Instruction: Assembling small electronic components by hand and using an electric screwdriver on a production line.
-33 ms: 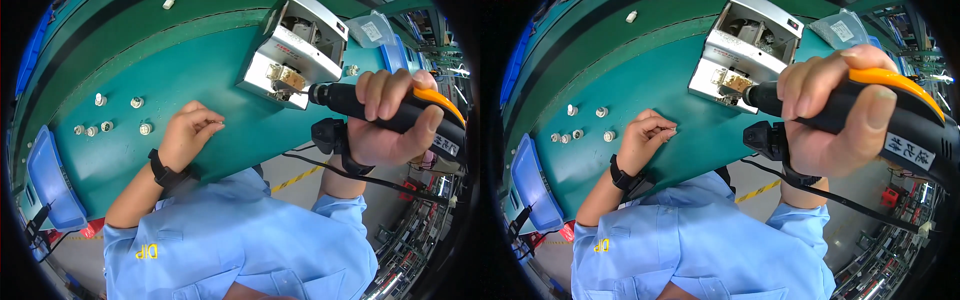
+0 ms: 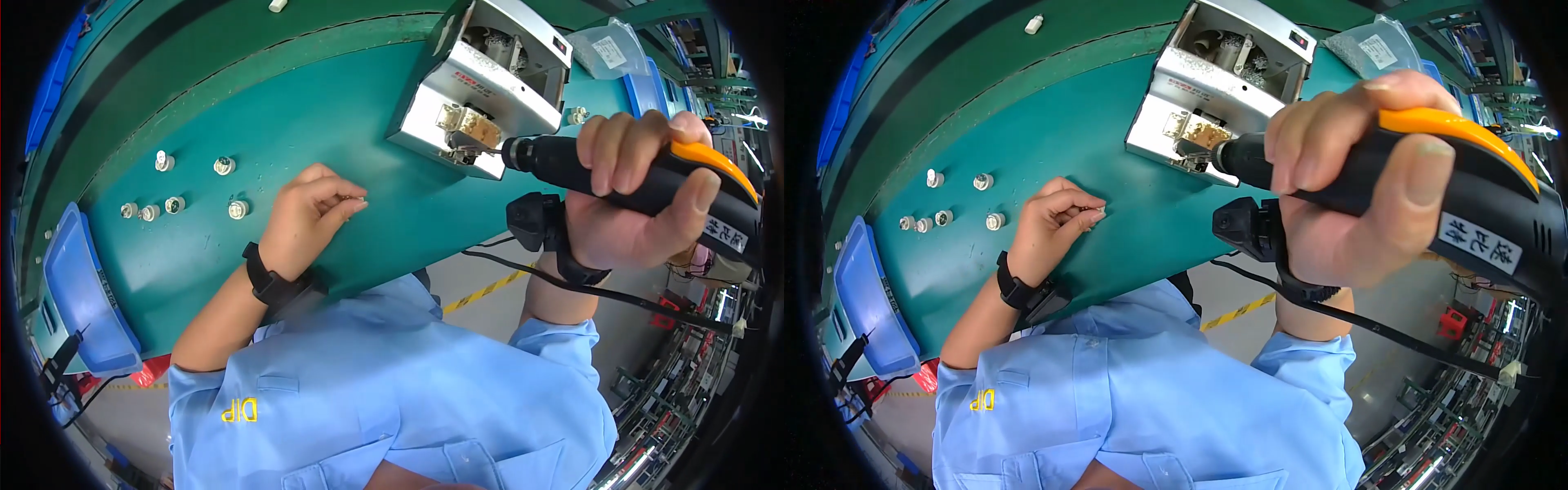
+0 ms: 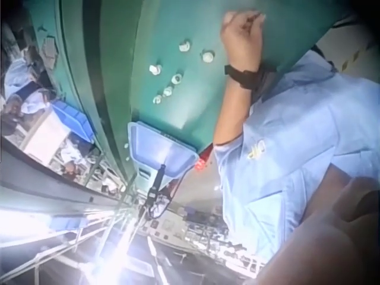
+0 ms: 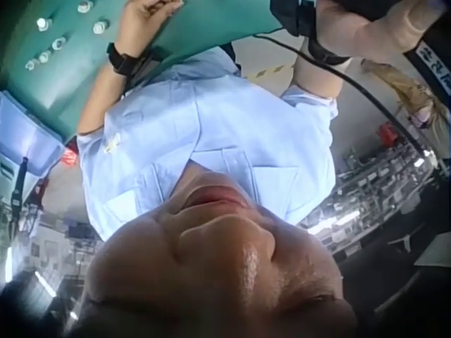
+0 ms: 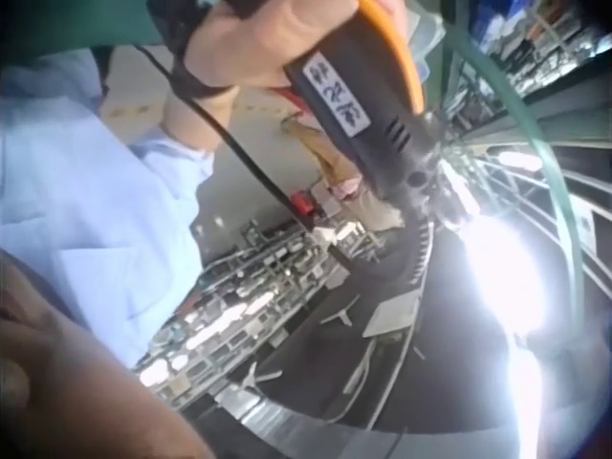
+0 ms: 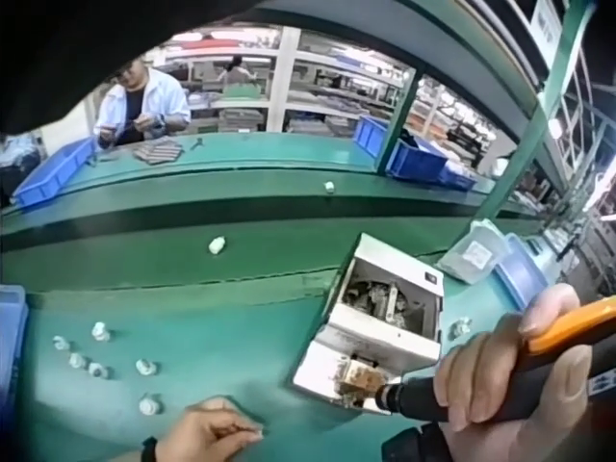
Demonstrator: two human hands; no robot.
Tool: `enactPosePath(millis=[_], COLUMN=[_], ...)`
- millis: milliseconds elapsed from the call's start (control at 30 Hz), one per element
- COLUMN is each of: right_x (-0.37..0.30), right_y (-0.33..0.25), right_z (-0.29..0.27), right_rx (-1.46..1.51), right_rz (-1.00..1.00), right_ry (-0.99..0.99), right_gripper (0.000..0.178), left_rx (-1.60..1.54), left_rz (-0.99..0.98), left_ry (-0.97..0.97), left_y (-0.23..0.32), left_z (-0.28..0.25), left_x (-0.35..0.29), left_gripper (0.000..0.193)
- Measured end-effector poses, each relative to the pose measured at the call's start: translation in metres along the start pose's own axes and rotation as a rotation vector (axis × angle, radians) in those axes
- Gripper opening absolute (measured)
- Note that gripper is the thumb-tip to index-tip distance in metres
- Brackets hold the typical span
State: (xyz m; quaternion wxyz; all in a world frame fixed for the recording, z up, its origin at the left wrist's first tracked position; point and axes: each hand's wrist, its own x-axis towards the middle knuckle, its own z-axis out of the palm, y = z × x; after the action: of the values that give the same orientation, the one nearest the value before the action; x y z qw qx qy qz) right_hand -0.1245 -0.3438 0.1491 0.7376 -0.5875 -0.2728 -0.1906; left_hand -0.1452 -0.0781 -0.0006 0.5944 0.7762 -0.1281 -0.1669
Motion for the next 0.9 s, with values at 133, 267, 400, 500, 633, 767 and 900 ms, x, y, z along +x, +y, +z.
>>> enactPosePath(millis=[133,267,400,500,633,767,900], right_x=[-0.001,0.013,0.026,0.035,0.04,0.021,-0.013], right_y=[0.016,0.017,0.017,0.02,0.026,0.038,0.033], right_z=[0.007,-0.003,-0.013,-0.017,-0.016,-0.003,0.036], right_rx=[-0.031,0.08,0.126,0.167,0.222,0.147,0.38], right_rz=[0.06,0.103,0.191,0.257,0.354,0.377,0.315], right_ry=[0.052,-0.168,-0.12,-0.092,-0.052,0.076,-0.026], right_gripper=[0.041,0.039,0.039,0.039,0.039,0.041,0.042], left_rx=[-0.103,-0.052,0.024,0.043,0.066,0.088,0.02], left_rz=[-0.006,0.017,0.076,0.097,0.106,0.123,0.132], left_ry=[0.027,0.032,0.018,0.013,0.001,0.018,0.017], left_y=[-0.002,0.005,0.003,0.006,0.008,-0.001,-0.009], left_z=[0.003,0.002,0.003,0.001,0.002,0.004,0.004], left_x=[0.0,0.003,0.004,0.003,0.001,0.005,0.006], left_gripper=[0.012,0.01,0.01,0.012,0.019,0.024,0.023])
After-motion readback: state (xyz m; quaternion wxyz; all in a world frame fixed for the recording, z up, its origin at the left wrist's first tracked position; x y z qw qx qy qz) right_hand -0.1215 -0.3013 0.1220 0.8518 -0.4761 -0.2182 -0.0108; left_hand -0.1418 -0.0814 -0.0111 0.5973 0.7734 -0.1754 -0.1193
